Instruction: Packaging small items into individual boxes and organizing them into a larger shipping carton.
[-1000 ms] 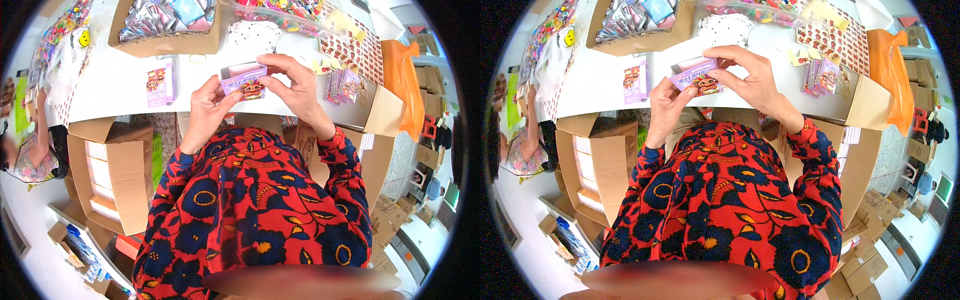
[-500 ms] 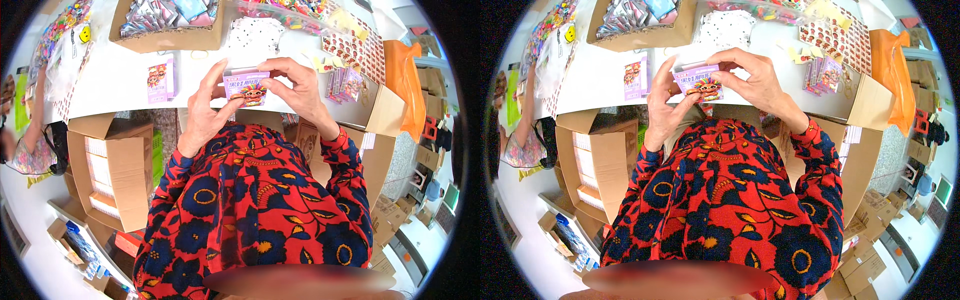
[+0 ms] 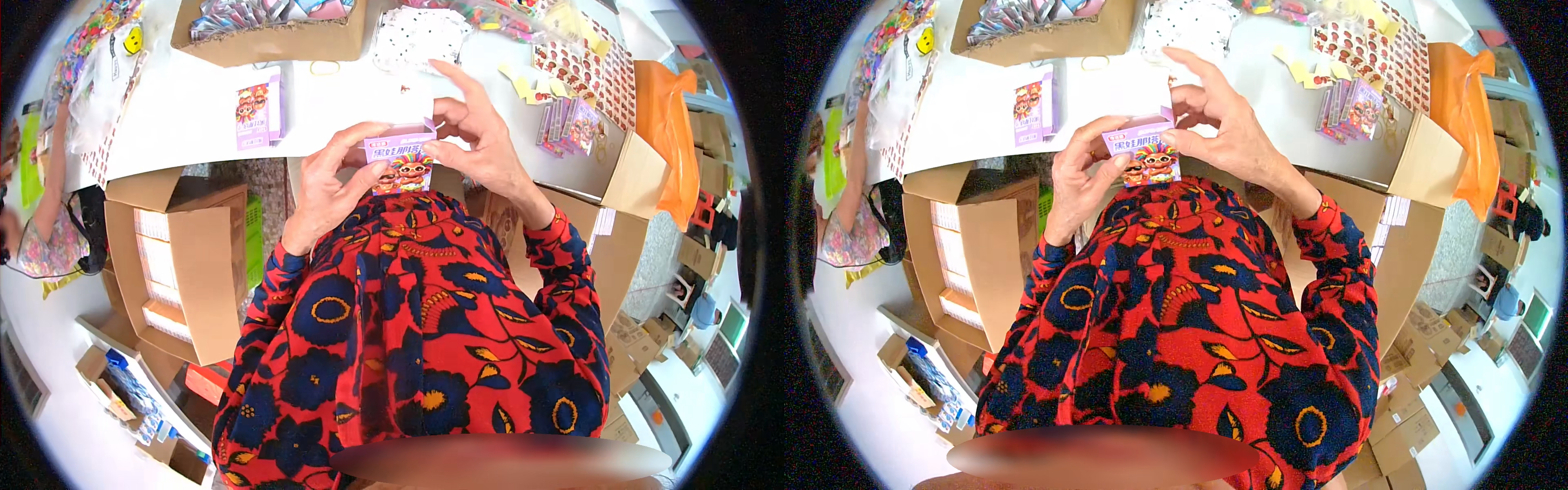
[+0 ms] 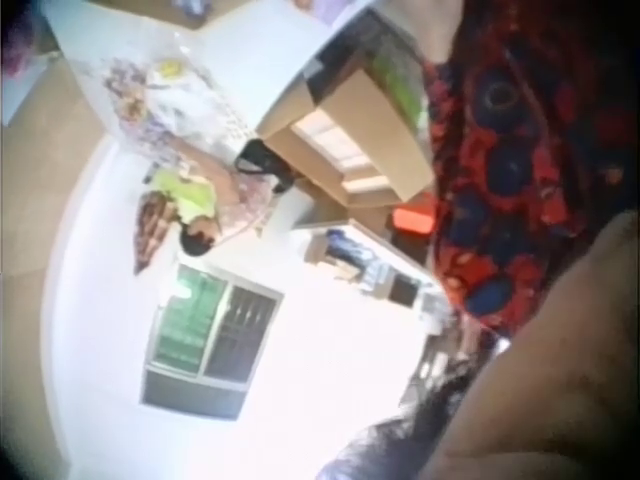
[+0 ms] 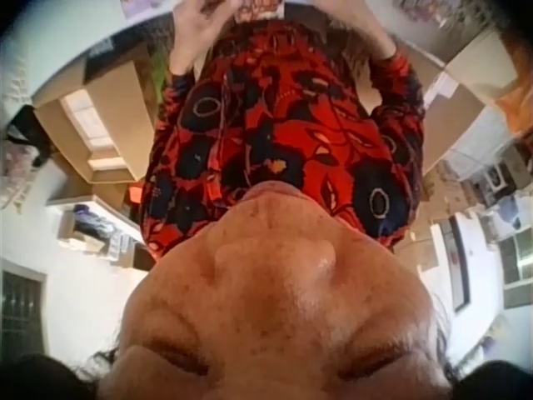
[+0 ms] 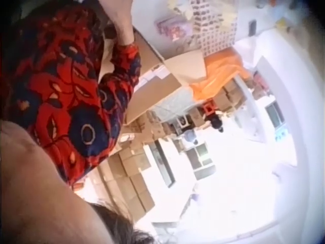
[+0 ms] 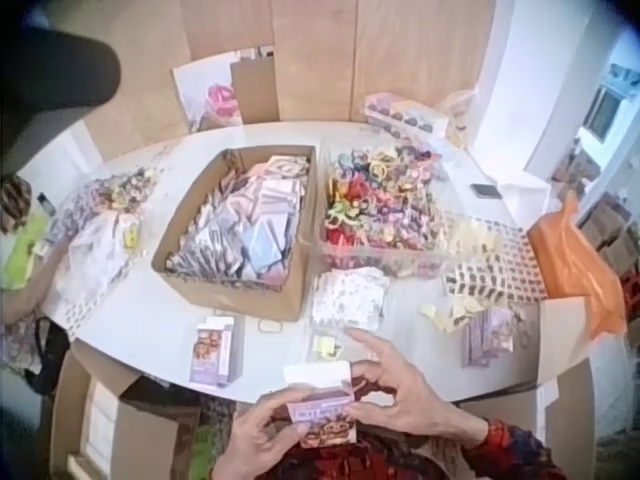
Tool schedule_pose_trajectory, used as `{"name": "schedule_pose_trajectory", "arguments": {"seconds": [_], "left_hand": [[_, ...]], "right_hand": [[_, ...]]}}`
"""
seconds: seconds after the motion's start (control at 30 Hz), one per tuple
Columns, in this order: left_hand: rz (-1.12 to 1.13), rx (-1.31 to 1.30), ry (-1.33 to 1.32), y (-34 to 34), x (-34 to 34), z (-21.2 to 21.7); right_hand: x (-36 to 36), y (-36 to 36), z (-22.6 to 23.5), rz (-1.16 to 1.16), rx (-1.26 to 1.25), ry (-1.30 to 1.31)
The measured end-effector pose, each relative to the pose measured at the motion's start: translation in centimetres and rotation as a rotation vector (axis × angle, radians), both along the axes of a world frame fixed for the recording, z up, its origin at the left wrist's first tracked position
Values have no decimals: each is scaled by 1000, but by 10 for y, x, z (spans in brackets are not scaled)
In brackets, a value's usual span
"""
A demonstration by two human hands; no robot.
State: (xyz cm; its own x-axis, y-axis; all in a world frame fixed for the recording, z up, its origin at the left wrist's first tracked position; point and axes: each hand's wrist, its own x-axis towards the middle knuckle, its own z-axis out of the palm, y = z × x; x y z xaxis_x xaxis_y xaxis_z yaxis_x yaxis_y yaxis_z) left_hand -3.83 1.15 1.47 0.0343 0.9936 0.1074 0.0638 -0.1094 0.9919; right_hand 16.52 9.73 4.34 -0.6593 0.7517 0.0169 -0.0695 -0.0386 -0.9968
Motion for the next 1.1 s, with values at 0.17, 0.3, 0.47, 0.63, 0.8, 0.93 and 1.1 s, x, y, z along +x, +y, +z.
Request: {"name": "schedule_pose_trajectory", "arguments": {"seconds": [0.17, 0.3, 0.47, 0.63, 0.8, 0.93, 1.1], "left_hand": [[-59, -51, 24, -19, -3, -8], [17, -143, -66, -40, 3, -24], [-13, -335, -259, -39, 0, -10], [-84, -260, -52, -42, -1, -17], [-70, -264, -32, -45, 0, -29], [-70, -300, -122, -42, -2, -25], [-60, -330, -143, -37, -5, -20]], "right_hand": [[6, -16, -21, 108, -88, -151], [4, -33, -36, 135, -185, -116], [5, -41, -42, 141, -229, -117], [7, -47, -53, 143, -236, -16], [7, -55, -65, 103, -213, -35], [11, -47, -55, 160, -326, -91], [10, -46, -48, 115, -361, -32]]}}
